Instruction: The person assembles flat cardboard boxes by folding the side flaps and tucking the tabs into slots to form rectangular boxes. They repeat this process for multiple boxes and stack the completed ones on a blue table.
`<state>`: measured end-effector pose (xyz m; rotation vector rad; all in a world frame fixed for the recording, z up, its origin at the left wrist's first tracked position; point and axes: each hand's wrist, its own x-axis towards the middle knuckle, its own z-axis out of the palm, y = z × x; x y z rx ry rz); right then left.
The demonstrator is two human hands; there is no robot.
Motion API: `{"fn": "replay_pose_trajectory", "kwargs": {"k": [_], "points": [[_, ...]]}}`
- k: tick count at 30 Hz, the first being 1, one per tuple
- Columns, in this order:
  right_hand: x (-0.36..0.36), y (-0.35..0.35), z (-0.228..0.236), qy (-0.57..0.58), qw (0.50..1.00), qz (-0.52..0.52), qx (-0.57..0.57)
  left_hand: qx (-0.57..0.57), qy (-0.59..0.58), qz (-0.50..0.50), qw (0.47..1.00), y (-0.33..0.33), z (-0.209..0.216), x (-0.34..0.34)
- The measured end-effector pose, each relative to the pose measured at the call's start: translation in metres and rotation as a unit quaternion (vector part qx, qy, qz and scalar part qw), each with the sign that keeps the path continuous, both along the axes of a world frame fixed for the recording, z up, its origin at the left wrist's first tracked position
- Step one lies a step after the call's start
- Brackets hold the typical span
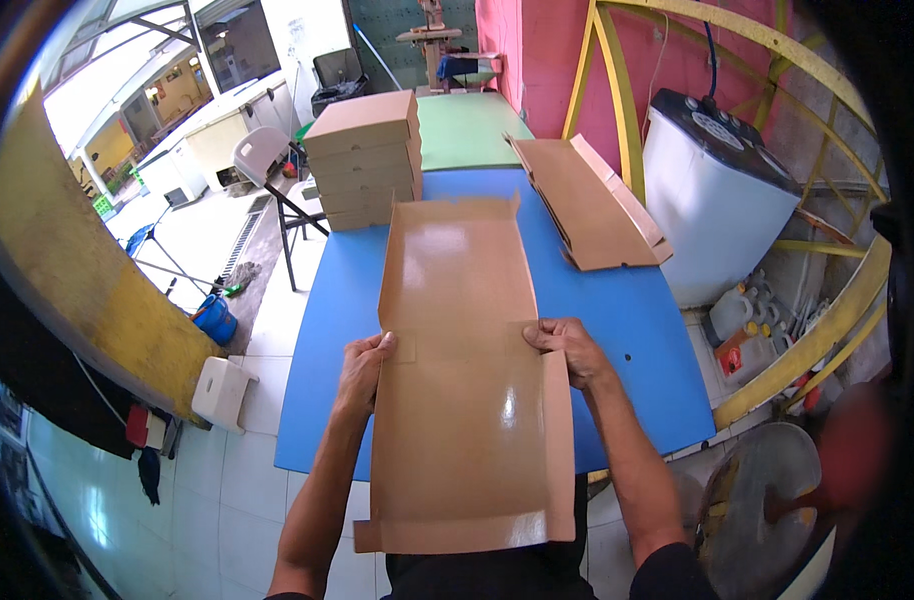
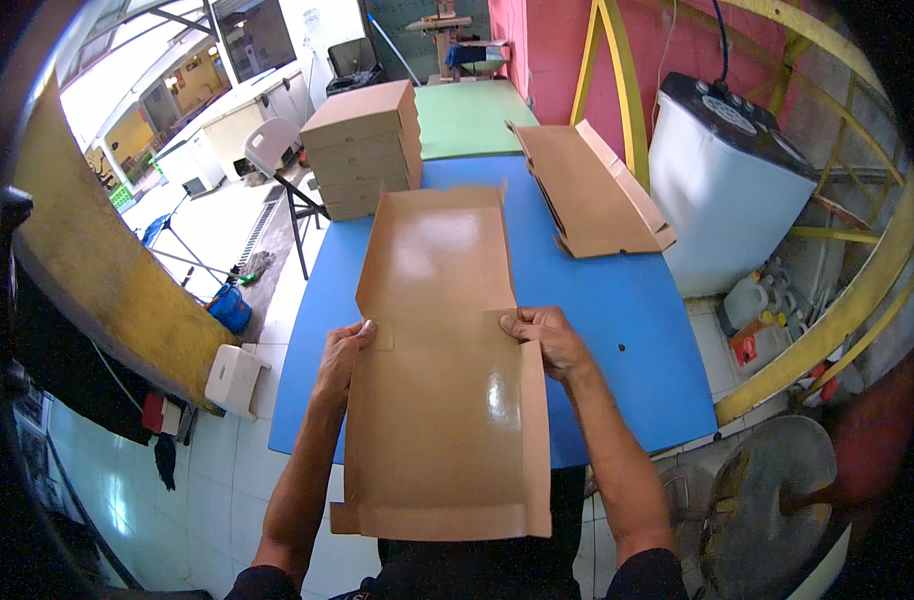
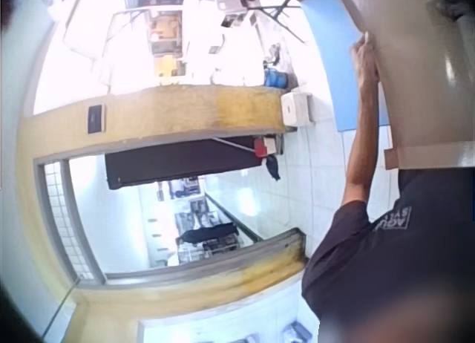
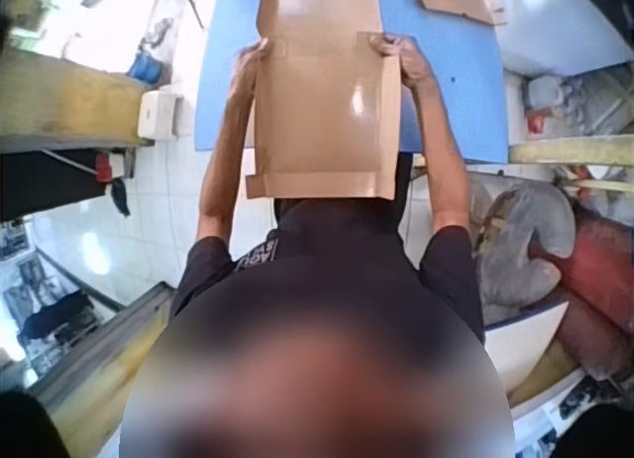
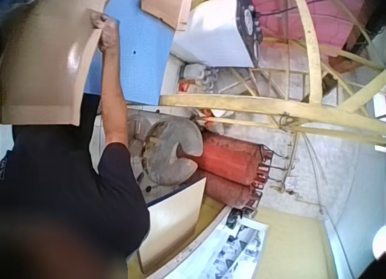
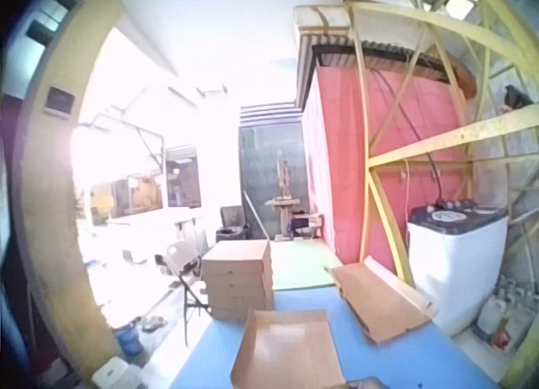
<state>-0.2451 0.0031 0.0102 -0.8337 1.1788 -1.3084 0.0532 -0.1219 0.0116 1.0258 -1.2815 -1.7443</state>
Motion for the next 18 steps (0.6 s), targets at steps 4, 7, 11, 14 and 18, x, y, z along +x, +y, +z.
{"fn": "replay_pose_trajectory", "kwargs": {"k": [4, 7, 11, 14, 18], "points": [[-0.004, -0.004, -0.030, 0.031, 0.998, -0.059, -0.005, 0.037, -0.086, 0.026, 0.995, 0.014, -0.004, 0.000], [-0.008, -0.002, -0.045, -0.011, 0.996, -0.085, 0.005, 0.048, -0.230, 0.032, 0.971, 0.035, -0.010, 0.005], [0.007, 0.015, -0.060, -0.012, 0.989, -0.149, 0.003, 0.011, -0.061, 0.036, 0.997, 0.066, -0.042, -0.001], [0.028, 0.050, -0.058, -0.035, 0.979, -0.196, 0.042, -0.019, -0.077, 0.038, 0.996, 0.067, -0.057, 0.011], [0.067, 0.082, -0.049, -0.124, 0.962, -0.228, 0.084, -0.023, -0.112, 0.033, 0.993, 0.066, -0.053, 0.019]]}}
